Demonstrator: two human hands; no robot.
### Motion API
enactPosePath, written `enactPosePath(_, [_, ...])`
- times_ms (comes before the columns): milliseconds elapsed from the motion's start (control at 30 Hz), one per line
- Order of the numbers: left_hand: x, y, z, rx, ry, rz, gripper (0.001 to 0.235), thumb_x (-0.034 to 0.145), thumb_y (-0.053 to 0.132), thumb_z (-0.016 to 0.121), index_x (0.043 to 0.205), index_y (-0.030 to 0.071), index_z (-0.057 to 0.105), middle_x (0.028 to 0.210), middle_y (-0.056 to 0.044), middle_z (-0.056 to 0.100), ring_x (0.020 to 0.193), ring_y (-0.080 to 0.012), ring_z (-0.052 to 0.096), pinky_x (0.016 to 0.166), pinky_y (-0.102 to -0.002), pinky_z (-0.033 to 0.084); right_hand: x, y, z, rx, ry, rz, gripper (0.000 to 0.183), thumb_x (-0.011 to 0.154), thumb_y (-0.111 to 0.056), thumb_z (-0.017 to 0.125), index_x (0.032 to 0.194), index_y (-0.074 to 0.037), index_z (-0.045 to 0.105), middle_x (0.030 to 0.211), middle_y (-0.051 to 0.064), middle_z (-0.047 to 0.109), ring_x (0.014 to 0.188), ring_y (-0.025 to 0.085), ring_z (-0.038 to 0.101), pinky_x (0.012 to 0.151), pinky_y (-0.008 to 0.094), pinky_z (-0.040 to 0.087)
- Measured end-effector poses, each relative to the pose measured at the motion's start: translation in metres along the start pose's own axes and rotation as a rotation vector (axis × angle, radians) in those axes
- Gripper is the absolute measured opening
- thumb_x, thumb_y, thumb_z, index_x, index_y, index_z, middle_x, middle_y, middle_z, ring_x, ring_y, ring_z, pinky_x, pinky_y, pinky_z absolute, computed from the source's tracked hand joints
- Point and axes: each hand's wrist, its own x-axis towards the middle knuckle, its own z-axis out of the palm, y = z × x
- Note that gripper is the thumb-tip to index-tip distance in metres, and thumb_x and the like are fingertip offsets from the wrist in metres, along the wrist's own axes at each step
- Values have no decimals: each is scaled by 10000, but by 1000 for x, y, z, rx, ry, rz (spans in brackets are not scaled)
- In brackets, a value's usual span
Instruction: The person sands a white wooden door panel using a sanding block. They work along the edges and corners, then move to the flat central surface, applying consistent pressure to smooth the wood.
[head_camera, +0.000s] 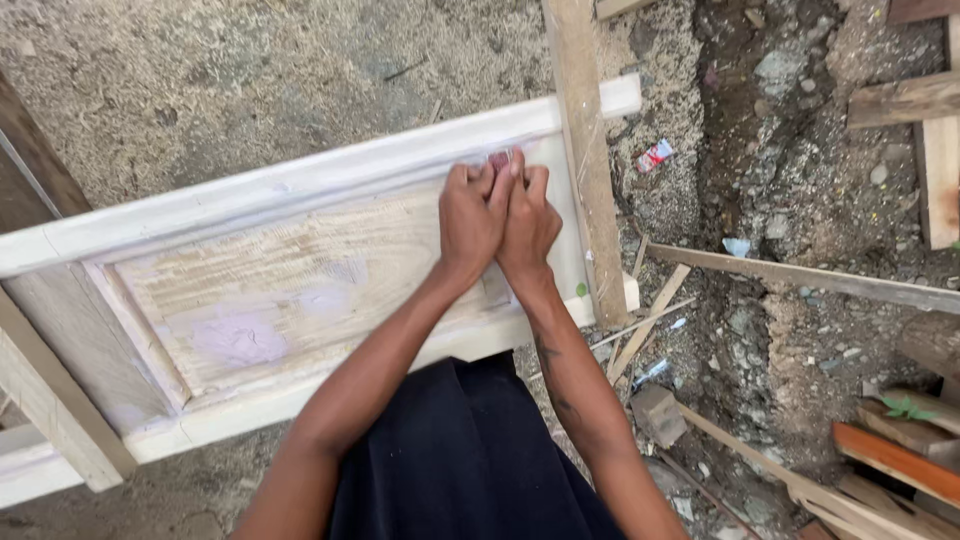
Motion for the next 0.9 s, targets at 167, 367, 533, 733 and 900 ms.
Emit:
enactPosePath(167, [-29, 1, -5, -8, -56, -19, 374, 987, 294, 687, 1048, -72, 735, 928, -226, 591, 735, -334, 650, 654, -437, 506, -25, -3, -16, 15, 4, -18, 463, 1047, -176, 576, 1476, -7, 534, 1086, 147, 592, 743, 308, 679, 574, 408, 535])
enactPosePath(367, [-8, -4, 1, -2, -9, -7, 361, 1002, 289, 681, 1046, -65, 740, 959, -231, 611, 767, -351, 644, 688, -449, 508, -4, -4, -6, 9, 16, -58, 455, 1047, -192, 592, 1465, -19, 540, 1106, 144, 594, 777, 316, 683, 602, 416, 533])
enactPosePath(533, [-35, -1, -6, 8, -49, 30, 364, 993, 273, 666, 1089, -71, 735, 955, -266, 592, 793, -389, 654, 709, -460, 521, -30, -5, -19, 30, -18, -27, 470, 1026, -194, 595, 1457, -14, 547, 1071, 147, 595, 772, 320, 699, 597, 414, 540])
enactPosePath(733, [-9, 0, -3, 77, -17, 67, 362, 1042, 280, 660, 1049, -75, 729, 1011, -257, 604, 820, -395, 649, 728, -462, 520, -7, -7, -5, 46, -7, 10, 393, 1097, -185, 540, 1466, -51, 566, 1116, 135, 615, 782, 314, 699, 636, 416, 547])
enactPosePath(900, [-32, 2, -6, -12, -77, -10, 385, 1012, 268, 635, 1144, -87, 700, 971, -239, 591, 758, -360, 661, 676, -445, 525, -24, -5, -17, 45, -42, 23, 420, 1078, -196, 530, 1467, -39, 553, 1091, 131, 615, 745, 298, 696, 606, 406, 538])
